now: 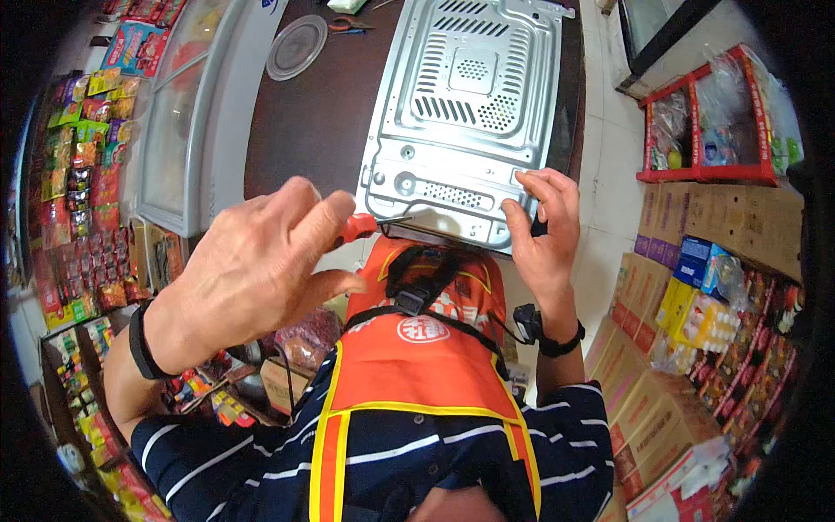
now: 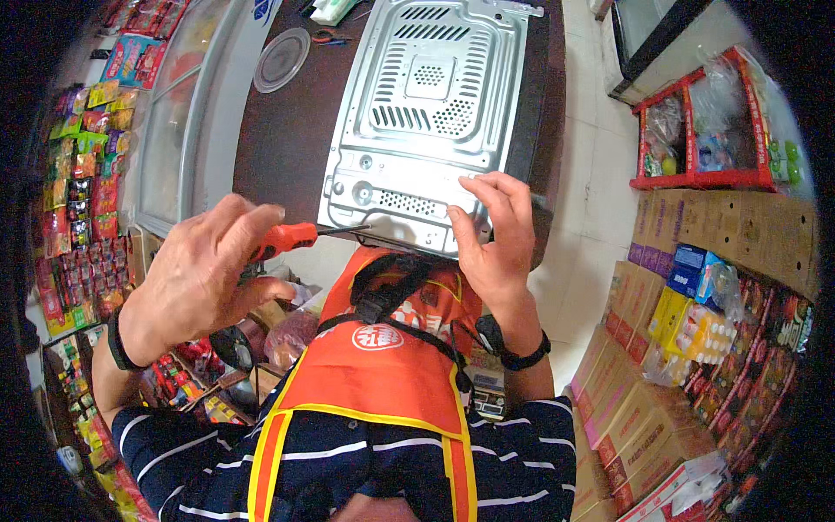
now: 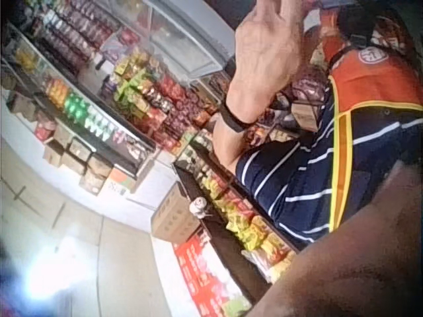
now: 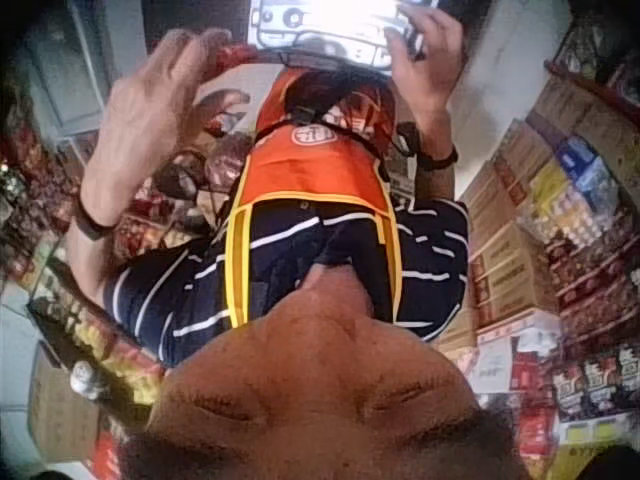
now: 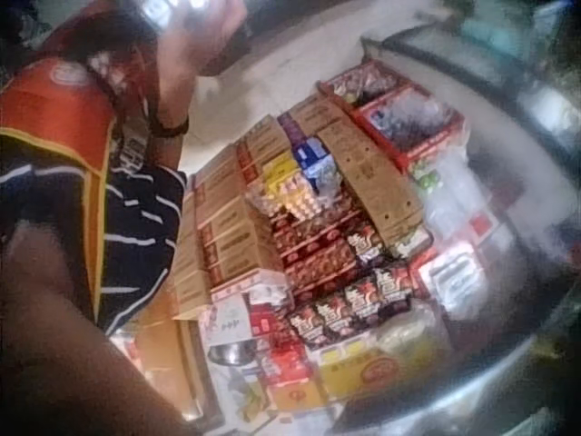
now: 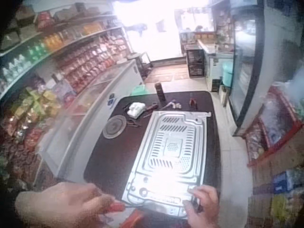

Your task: The person uses a screwdriver to remove multiple screws from the back panel of a small appliance. They rotate the appliance to access different screw locations and continue unscrewing until the panel is removed.

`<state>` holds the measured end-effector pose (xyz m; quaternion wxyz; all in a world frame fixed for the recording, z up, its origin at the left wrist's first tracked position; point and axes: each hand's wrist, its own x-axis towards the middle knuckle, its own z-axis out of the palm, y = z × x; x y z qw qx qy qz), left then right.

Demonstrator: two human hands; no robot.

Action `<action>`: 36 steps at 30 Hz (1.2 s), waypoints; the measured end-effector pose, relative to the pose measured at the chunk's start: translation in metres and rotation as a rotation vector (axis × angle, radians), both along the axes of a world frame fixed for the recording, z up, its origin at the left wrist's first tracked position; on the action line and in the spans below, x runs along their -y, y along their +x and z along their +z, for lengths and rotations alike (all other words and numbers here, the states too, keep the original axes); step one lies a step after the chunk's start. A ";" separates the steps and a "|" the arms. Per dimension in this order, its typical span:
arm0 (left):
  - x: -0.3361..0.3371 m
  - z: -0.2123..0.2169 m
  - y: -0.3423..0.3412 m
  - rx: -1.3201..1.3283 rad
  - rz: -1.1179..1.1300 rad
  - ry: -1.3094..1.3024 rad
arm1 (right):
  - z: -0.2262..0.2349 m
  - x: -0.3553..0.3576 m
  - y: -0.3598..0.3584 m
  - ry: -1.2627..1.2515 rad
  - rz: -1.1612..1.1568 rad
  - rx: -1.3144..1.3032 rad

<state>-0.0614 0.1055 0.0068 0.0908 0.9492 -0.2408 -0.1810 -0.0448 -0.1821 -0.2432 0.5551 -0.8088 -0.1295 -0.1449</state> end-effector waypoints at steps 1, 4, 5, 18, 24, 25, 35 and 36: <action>0.000 0.000 0.000 0.008 -0.048 0.036 | 0.001 -0.002 0.000 0.002 0.001 0.000; -0.002 -0.002 0.006 0.093 -0.269 0.099 | 0.002 -0.007 -0.001 -0.001 -0.003 -0.001; -0.004 -0.004 0.011 0.106 -0.311 0.031 | 0.003 -0.008 -0.002 -0.006 -0.007 0.002; -0.004 0.005 0.020 0.079 -0.470 0.096 | 0.004 -0.010 -0.004 -0.006 -0.033 -0.036; -0.003 0.001 0.018 0.022 -0.250 0.038 | -0.001 -0.009 -0.002 0.015 -0.022 -0.068; -0.001 0.003 0.016 -0.012 -0.149 0.066 | -0.001 -0.009 -0.002 0.015 -0.020 -0.077; 0.007 0.008 0.019 -0.003 -0.277 0.035 | -0.004 -0.002 0.003 0.037 0.008 -0.093; 0.009 0.008 0.017 0.002 -0.199 0.023 | -0.005 -0.002 0.004 0.040 0.012 -0.087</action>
